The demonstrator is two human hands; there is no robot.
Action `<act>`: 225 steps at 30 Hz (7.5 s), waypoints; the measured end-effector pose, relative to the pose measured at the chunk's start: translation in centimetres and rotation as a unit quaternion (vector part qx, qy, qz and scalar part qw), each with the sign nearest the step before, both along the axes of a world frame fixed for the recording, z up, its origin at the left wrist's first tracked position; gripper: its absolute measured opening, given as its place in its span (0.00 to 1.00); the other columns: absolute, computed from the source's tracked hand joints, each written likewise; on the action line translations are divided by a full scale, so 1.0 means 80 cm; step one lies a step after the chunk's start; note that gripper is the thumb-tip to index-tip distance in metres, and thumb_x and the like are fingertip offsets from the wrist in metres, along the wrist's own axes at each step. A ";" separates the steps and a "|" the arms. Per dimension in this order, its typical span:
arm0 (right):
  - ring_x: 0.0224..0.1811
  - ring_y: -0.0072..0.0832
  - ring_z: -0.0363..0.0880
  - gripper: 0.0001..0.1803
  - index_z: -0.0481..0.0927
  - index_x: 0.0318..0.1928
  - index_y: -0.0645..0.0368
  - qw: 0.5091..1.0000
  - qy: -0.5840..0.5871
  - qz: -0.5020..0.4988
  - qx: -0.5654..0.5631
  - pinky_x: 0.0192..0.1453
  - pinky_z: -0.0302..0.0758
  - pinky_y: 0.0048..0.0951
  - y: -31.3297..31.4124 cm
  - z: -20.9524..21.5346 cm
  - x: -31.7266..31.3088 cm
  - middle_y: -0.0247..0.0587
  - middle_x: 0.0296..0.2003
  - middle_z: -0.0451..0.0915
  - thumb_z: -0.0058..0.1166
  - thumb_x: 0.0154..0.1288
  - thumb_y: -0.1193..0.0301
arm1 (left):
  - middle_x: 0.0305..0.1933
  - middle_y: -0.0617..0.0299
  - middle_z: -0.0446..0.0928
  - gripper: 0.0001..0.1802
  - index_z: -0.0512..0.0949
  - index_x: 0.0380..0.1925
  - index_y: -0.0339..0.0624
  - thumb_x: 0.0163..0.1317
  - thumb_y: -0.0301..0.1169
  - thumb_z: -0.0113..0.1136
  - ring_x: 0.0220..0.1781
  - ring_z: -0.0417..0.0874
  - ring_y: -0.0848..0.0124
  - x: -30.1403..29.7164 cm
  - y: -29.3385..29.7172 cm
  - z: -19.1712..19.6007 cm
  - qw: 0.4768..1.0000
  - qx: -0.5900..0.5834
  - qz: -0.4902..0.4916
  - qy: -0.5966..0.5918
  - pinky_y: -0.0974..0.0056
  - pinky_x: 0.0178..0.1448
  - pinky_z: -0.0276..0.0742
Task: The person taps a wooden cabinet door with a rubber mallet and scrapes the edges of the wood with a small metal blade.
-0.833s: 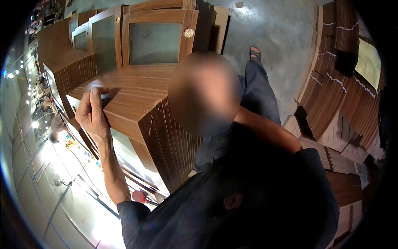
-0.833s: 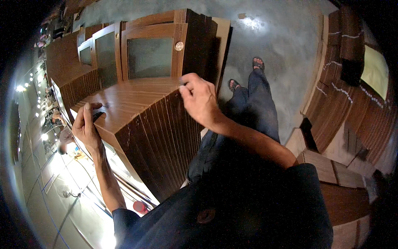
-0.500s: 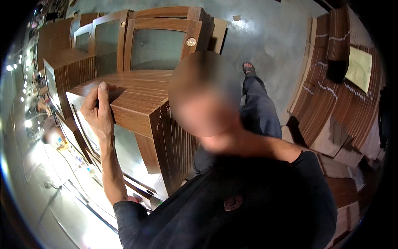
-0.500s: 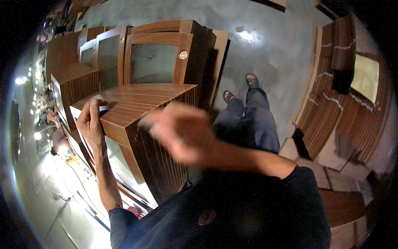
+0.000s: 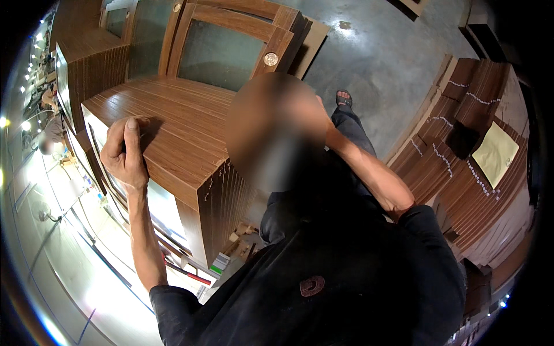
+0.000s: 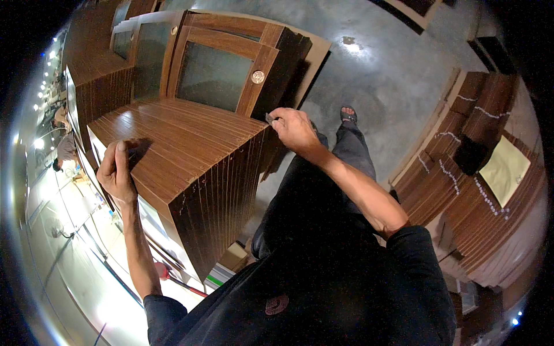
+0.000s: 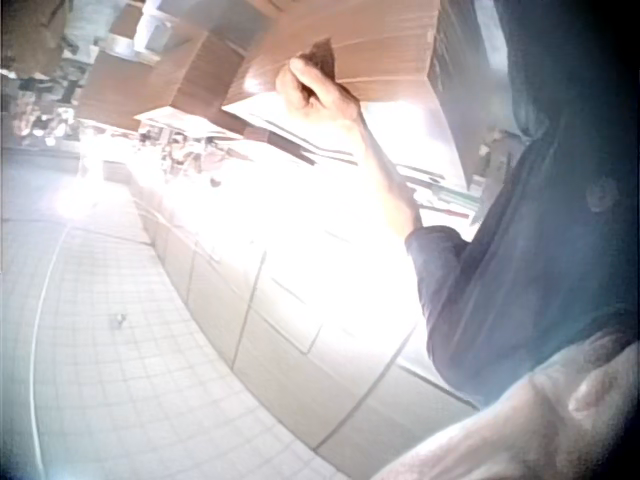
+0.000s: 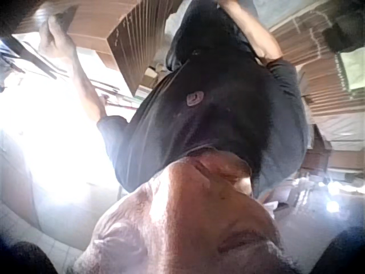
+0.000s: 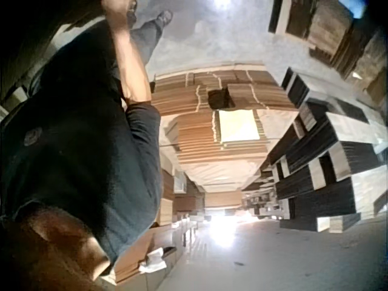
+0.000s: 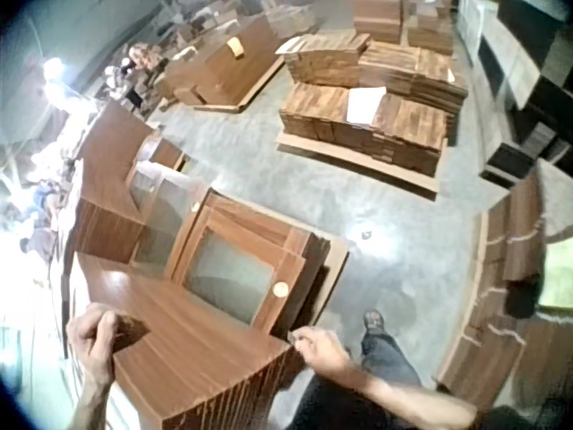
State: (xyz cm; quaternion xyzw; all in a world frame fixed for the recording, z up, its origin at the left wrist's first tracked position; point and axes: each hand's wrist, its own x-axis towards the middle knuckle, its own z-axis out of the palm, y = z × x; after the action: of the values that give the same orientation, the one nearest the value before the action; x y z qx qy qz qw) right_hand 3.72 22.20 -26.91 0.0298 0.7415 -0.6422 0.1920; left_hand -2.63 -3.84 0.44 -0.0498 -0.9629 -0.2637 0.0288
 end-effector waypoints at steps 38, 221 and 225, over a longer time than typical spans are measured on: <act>0.30 0.36 0.82 0.11 0.81 0.41 0.70 0.999 -0.014 0.004 -0.041 0.38 0.76 0.34 0.008 0.103 -0.021 0.53 0.28 0.80 0.55 0.61 0.75 | 0.31 0.57 0.82 0.09 0.82 0.33 0.33 0.68 0.28 0.58 0.33 0.79 0.73 -0.002 0.006 0.003 1.000 -0.013 0.009 0.010 0.68 0.40 0.74; 0.69 0.44 0.66 0.25 0.70 0.66 0.60 0.902 0.340 0.230 -0.133 0.73 0.64 0.41 -0.009 -0.043 -0.033 0.48 0.65 0.71 0.46 0.74 0.61 | 0.26 0.65 0.81 0.16 0.85 0.33 0.37 0.70 0.39 0.57 0.29 0.76 0.79 -0.019 0.002 -0.009 0.989 0.038 0.138 0.021 0.71 0.35 0.71; 0.55 0.40 0.79 0.26 0.73 0.62 0.62 0.912 0.305 0.269 -0.049 0.59 0.76 0.40 0.010 -0.020 -0.038 0.44 0.56 0.79 0.53 0.70 0.60 | 0.27 0.64 0.82 0.17 0.85 0.34 0.37 0.71 0.39 0.57 0.29 0.76 0.79 -0.014 -0.004 -0.014 0.986 0.058 0.152 0.027 0.71 0.37 0.71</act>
State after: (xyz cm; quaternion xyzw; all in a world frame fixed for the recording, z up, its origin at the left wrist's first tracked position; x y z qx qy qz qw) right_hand 0.71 23.01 -28.54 -0.3775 0.7115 -0.5798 0.1226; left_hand -3.72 -4.15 -0.64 0.0916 -0.9413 -0.3102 0.0970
